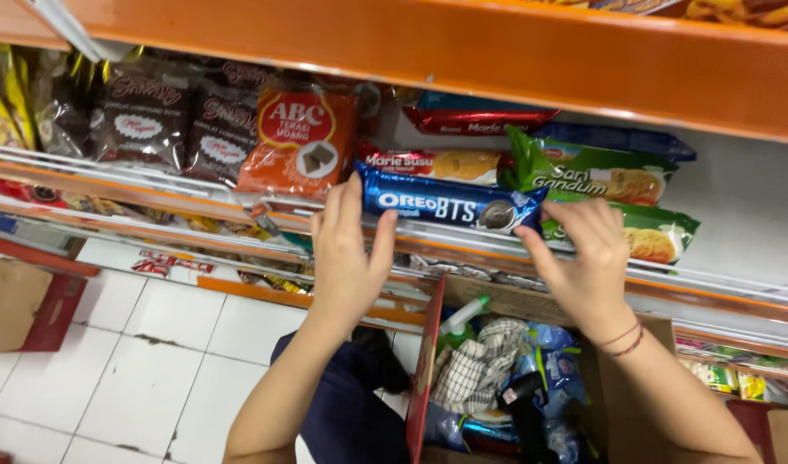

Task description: The person wipes various packaged snack items with a cloth, scans them with a handheld barcode scanner, and places them onto a store shelf.

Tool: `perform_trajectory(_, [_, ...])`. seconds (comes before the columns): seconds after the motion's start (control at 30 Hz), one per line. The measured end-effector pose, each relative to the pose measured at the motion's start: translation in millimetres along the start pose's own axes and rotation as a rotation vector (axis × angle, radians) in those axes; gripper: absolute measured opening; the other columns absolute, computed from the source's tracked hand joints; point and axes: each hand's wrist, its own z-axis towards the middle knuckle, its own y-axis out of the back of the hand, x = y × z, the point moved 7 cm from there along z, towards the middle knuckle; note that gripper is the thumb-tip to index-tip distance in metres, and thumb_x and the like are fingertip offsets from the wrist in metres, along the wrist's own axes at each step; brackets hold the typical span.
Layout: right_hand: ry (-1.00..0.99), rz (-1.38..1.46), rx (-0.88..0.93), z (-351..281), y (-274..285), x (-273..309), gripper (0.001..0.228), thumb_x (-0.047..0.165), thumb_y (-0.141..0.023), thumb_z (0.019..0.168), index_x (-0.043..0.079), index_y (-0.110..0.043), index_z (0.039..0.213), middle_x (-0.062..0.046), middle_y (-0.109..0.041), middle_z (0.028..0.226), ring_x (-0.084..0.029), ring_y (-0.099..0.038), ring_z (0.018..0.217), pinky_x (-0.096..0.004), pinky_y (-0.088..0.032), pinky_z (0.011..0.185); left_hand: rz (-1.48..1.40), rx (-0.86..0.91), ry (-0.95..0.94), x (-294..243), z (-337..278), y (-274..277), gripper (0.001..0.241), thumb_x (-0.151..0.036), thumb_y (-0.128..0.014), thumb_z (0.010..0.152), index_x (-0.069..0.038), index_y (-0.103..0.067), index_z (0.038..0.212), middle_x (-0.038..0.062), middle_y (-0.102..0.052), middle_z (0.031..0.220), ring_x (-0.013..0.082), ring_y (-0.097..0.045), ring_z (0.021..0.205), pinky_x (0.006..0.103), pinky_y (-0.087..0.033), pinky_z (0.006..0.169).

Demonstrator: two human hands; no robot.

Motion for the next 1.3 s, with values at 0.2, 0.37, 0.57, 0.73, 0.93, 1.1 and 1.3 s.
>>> perform_trajectory(0.2, [-0.031,0.018,0.012,2.3,-0.6,1.2,0.031,0.016,-0.088,0.084,0.002,-0.069,0.103,-0.008,-0.067,0.093,-0.028,-0.06,0.092,-0.04,-0.043,0.082,0.023,-0.036,0.043,1.8,-2.6,-0.7,0.055,-0.02,-0.066,0.098,0.005,-0.05,0.144,0.02,-0.061,0.129,0.0374,-0.06,0.112,0.0441,-0.046,0.097])
perform_trajectory(0.37, [-0.048,0.013,0.025,2.4,-1.7,0.3,0.031,0.017,-0.088,0.083,0.002,-0.069,0.102,-0.005,-0.065,0.089,-0.027,-0.059,0.09,-0.04,-0.042,0.081,0.051,-0.031,0.044,0.2,-3.3,-5.0,0.055,-0.02,-0.064,0.099,0.005,-0.049,0.145,0.02,-0.06,0.13,0.0377,-0.061,0.112,0.0457,-0.046,0.098])
perform_trajectory(0.57, [-0.037,-0.003,0.03,2.3,-3.3,0.4,0.03,0.018,-0.088,0.084,0.003,-0.069,0.102,-0.004,-0.064,0.088,-0.027,-0.058,0.089,-0.04,-0.041,0.08,0.081,-0.025,0.012,-1.9,-3.4,-9.1,0.055,-0.018,-0.061,0.101,0.007,-0.045,0.149,0.024,-0.053,0.139,0.0391,-0.056,0.123,0.0487,-0.042,0.103])
perform_trajectory(0.73, [-0.041,0.006,0.027,2.0,-2.5,0.7,0.03,0.019,-0.088,0.084,0.003,-0.069,0.101,-0.004,-0.063,0.087,-0.027,-0.058,0.089,-0.041,-0.041,0.08,0.118,-0.062,0.036,-3.5,-2.2,-9.8,0.058,-0.02,-0.064,0.096,0.005,-0.047,0.147,0.019,-0.056,0.129,0.0348,-0.051,0.122,0.0489,-0.035,0.103])
perform_trajectory(0.93, [-0.047,0.004,0.036,1.9,-2.7,-0.5,0.029,0.018,-0.087,0.085,0.003,-0.069,0.102,-0.005,-0.062,0.088,-0.028,-0.057,0.09,-0.041,-0.041,0.081,0.191,0.037,0.093,0.3,1.0,-15.3,0.06,-0.023,-0.062,0.094,0.004,-0.046,0.146,0.015,-0.063,0.119,0.031,-0.052,0.114,0.0496,-0.03,0.096])
perform_trajectory(1.1, [-0.054,-0.001,0.043,4.1,-3.8,-0.6,0.031,0.019,-0.088,0.085,0.003,-0.069,0.103,-0.006,-0.062,0.088,-0.029,-0.057,0.089,-0.042,-0.04,0.081,0.286,0.082,0.092,2.4,5.2,-24.3,0.059,-0.025,-0.062,0.096,0.004,-0.048,0.145,0.013,-0.066,0.114,0.029,-0.053,0.114,0.0534,-0.028,0.1])
perform_trajectory(1.3, [-0.088,-0.006,0.042,8.7,-4.2,2.0,0.039,0.021,-0.088,0.086,0.0,-0.067,0.111,-0.008,-0.061,0.092,-0.029,-0.056,0.089,-0.042,-0.041,0.083,0.219,0.053,0.091,4.3,2.7,-27.4,0.056,-0.028,-0.063,0.095,0.004,-0.053,0.139,0.015,-0.064,0.122,0.0316,-0.052,0.117,0.0494,-0.028,0.096])
